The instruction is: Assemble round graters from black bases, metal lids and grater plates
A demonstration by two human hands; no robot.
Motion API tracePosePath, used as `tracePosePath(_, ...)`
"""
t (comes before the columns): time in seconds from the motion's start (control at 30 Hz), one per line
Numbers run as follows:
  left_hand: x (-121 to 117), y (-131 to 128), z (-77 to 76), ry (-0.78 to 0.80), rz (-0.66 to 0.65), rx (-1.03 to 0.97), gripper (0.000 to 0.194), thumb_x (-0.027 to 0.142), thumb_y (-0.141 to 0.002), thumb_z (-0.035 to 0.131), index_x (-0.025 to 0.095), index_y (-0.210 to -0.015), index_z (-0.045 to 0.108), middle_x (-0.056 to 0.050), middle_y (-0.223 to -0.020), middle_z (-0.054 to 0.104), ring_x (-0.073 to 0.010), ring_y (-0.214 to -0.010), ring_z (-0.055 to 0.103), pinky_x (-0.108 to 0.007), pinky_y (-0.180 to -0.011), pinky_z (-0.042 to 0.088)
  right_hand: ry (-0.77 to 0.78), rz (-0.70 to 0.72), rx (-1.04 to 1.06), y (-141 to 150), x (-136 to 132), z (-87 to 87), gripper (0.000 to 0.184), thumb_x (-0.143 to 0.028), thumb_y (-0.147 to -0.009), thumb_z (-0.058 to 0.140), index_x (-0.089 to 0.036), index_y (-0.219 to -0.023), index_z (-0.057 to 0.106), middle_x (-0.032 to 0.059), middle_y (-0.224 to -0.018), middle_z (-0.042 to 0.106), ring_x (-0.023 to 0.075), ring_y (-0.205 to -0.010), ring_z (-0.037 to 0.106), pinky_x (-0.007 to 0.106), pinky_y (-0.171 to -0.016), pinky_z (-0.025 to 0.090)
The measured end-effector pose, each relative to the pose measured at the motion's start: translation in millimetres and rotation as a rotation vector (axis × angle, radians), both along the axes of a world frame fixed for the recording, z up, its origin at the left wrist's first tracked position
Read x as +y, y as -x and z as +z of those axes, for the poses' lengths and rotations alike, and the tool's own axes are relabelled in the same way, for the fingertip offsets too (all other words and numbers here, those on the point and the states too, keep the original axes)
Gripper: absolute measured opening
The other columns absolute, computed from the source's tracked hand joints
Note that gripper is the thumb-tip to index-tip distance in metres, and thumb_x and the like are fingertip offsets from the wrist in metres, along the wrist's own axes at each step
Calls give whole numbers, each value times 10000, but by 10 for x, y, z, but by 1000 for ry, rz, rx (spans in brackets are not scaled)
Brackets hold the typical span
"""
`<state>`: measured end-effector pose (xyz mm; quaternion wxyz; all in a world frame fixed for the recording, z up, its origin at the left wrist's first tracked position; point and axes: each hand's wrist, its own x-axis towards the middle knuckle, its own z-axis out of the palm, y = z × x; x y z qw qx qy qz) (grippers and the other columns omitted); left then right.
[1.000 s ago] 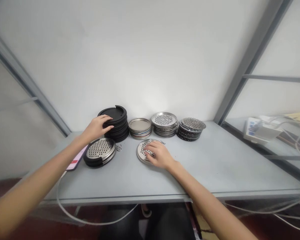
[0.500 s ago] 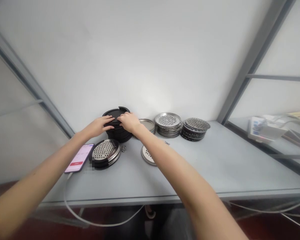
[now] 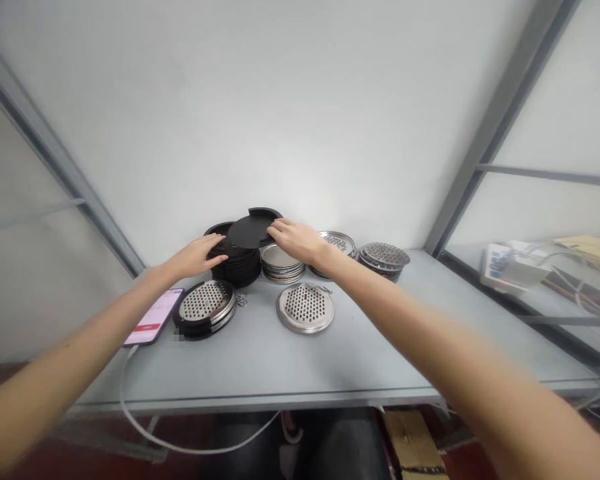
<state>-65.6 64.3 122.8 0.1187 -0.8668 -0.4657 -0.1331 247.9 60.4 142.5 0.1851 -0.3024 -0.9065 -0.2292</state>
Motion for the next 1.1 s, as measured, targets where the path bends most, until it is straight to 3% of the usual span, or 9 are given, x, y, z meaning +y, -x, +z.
tracePosePath(0.2, -148, -165, 73, -57, 20, -9, 613, 478, -896, 493, 113, -1385, 438, -191, -1413, 481, -343, -1338, 407, -529, -1110, 306, 82, 96, 187, -591, -457, -176, 303, -77, -854, 489, -167, -1134, 561, 123, -1193, 648, 248, -1105, 616, 422, -888, 558)
tracePosePath(0.3, -345, -337, 92, -94, -98, -24, 661, 444, -889, 547, 126, -1439, 364, -185, -1452, 439, -333, -1359, 382, -515, -1116, 318, 148, 184, 292, -729, -697, -351, 283, -96, -879, 466, -200, -1122, 568, 98, -1267, 625, 228, -1192, 586, 416, -946, 550)
tracePosePath(0.4, -610, -507, 51, -60, -368, -49, 623, 325, -925, 531, 226, -1487, 281, -114, -1497, 402, -263, -1359, 403, -452, -1115, 368, 211, 252, 373, -763, -865, -496, 338, -52, -852, 464, -214, -1134, 555, 84, -1304, 609, 214, -1249, 551, 411, -998, 526)
tracePosePath(0.5, -836, -598, -43, -48, -554, -52, 521, 127, -951, 403, 271, -1450, 356, -85, -1460, 461, -224, -1343, 434, -455, -1100, 402, 269, 297, 470, -733, -944, -522, 363, -39, -837, 490, -219, -1147, 545, 82, -1347, 582, 212, -1264, 539, 393, -1019, 507)
tracePosePath(0.63, -1008, -628, -139, -68, -625, -148, 421, 104, -951, 377, 236, -1335, 489, -112, -1477, 435, -239, -1370, 406, -477, -1076, 440, 359, 289, 650, -635, -946, -487, 380, -137, -842, 571, -225, -1209, 523, 92, -1324, 599, 220, -1204, 589, 366, -981, 518)
tracePosePath(0.73, -1115, -638, -159, -106, -685, -145, 289, 140, -954, 430, 211, -1200, 564, -125, -1408, 521, -250, -1364, 417, -491, -1075, 439, 416, 185, 740, -558, -911, -653, 625, -232, -822, 630, -210, -1388, 367, 130, -1325, 588, 248, -1193, 591, 401, -976, 508)
tracePosePath(0.8, -1196, -613, -170, -126, -722, -132, 224, 163, -958, 451, 195, -1143, 574, -137, -1339, 585, -249, -1344, 446, -483, -1062, 451, 398, 97, 725, -531, -896, -889, 728, -306, -820, 639, -178, -1445, 287, 174, -1370, 536, 283, -1234, 549, 456, -996, 482)
tracePosePath(0.93, -1357, -435, -247, -101, -670, -134, 192, 163, -952, 466, 201, -1103, 578, -131, -1284, 628, -249, -1299, 497, -478, -1032, 475, 357, 42, 362, -545, -934, -1397, 880, -598, -705, 704, -122, -1390, 423, 227, -1366, 515, 389, -1300, 441, 577, -1045, 391)
tracePosePath(1.1, -1564, -228, -471, 6, -602, -33, 244, 166, -941, 501, 194, -1174, 564, -124, -1185, 669, -243, -1173, 589, -432, -981, 517, 280, -52, 219, -527, -1017, -1605, 553, -526, -837, 621, -148, -1237, 562, 188, -1247, 618, 332, -1189, 564, 500, -945, 511)
